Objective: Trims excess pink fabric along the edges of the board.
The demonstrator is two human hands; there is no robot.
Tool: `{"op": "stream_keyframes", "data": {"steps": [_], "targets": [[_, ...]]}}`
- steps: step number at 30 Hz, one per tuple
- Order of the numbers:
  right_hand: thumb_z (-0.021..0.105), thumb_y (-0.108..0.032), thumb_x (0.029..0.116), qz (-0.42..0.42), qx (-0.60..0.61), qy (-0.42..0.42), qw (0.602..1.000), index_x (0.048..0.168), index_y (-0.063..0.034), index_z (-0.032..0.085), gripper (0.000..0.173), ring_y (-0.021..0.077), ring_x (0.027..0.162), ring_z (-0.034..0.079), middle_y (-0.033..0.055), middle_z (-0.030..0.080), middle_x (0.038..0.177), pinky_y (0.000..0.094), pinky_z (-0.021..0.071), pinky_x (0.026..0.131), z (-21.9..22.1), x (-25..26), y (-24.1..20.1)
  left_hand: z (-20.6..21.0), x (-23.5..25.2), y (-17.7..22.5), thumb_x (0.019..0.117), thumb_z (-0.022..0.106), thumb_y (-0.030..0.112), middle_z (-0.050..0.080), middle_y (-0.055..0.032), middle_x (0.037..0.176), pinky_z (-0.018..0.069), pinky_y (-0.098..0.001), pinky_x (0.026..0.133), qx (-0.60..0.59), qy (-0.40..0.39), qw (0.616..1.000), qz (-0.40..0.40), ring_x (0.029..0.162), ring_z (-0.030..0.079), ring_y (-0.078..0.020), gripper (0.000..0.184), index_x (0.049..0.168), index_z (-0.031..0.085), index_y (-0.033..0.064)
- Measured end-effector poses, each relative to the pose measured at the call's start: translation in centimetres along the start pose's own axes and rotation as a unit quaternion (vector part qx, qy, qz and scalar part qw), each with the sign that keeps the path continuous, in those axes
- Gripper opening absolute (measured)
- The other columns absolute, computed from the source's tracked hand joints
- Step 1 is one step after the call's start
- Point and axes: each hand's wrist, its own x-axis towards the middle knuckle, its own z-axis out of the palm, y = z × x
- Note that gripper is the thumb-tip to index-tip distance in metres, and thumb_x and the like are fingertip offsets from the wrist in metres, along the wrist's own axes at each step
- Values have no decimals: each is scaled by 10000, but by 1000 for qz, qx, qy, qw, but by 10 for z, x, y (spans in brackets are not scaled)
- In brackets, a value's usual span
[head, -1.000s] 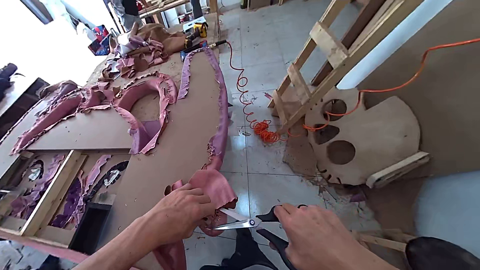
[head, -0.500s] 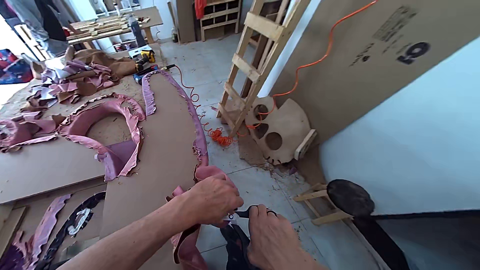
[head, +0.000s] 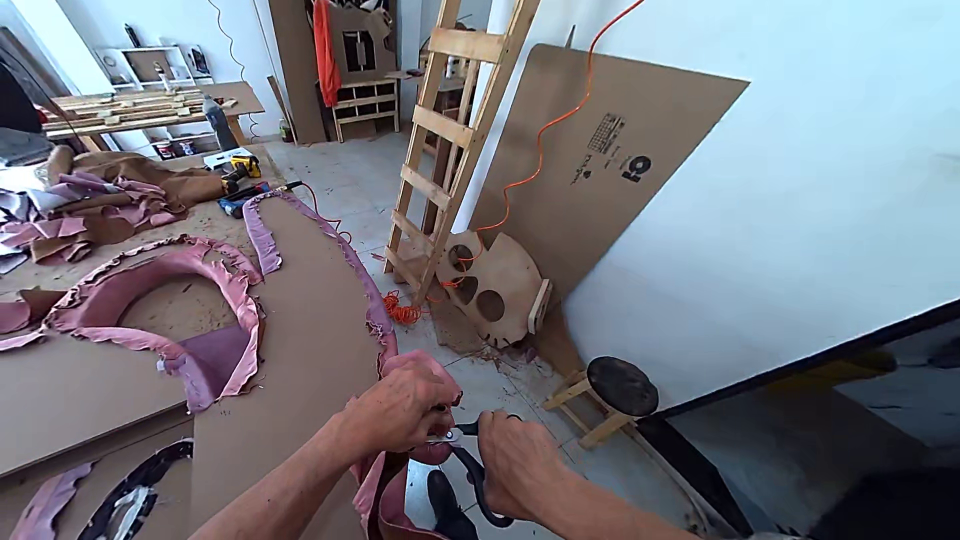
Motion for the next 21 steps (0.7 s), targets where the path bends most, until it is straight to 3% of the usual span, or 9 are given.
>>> {"op": "stream_keyframes", "data": {"steps": [4,7,9,11,13,16,18,21], "targets": [[675,-387,845,-46,6,-2,999,999,-6,626,414,368,906,702,189,688,928,537,525,695,-3,-8,12,-1,2,-16,1022,594,212,701,-67,873,562,-376,870,-37,31,999,-9,887,680,-184,231,934,732,48],[648,-303,870,-65,16,35,997,979,0,624,323,381,872,703,194,684,884,537,518,678,-2,-19,25,-3,-1,-22,1026,601,253,698,-61,874,571,-367,825,-75,62,995,-32,858,677,-162,257,943,734,49],[684,-311,871,-52,25,55,997,1067,21,609,393,398,892,703,213,685,947,541,533,693,3,-22,31,-4,-6,-17,1019,606,266,699,-36,877,569,-349,827,-71,74,994,-33,867,674,-140,251,941,742,70],[741,-437,844,-27,34,53,998,1204,35,574,616,408,960,687,232,657,1104,549,547,733,7,-24,40,-11,-13,-11,1009,607,284,702,-13,888,566,-365,856,-50,80,995,-39,903,672,-138,247,938,751,96],[751,-543,793,-26,35,60,997,1233,25,566,743,395,957,685,222,646,1147,539,544,719,16,-24,51,-14,-21,-10,1015,598,308,700,15,887,557,-349,862,-40,82,995,-49,915,664,-115,253,937,751,122],[728,-586,792,-47,37,60,996,1214,21,572,756,383,928,689,214,650,1116,528,539,698,22,-19,46,-13,-14,-10,1001,619,287,693,19,861,563,-330,830,-30,88,995,-46,874,663,-102,229,907,740,117],[714,-581,810,-51,35,37,997,1234,36,555,765,386,963,684,225,640,1137,529,541,726,18,-11,34,-12,6,-2,993,639,243,708,4,881,568,-349,877,-17,62,998,-13,906,677,-121,188,927,749,106],[728,-462,827,-54,18,17,998,1226,59,539,683,391,988,682,235,634,1137,521,547,742,15,2,24,-6,36,2,981,651,204,697,-16,856,564,-382,866,9,5,1000,20,904,679,-156,157,905,735,96]]}}
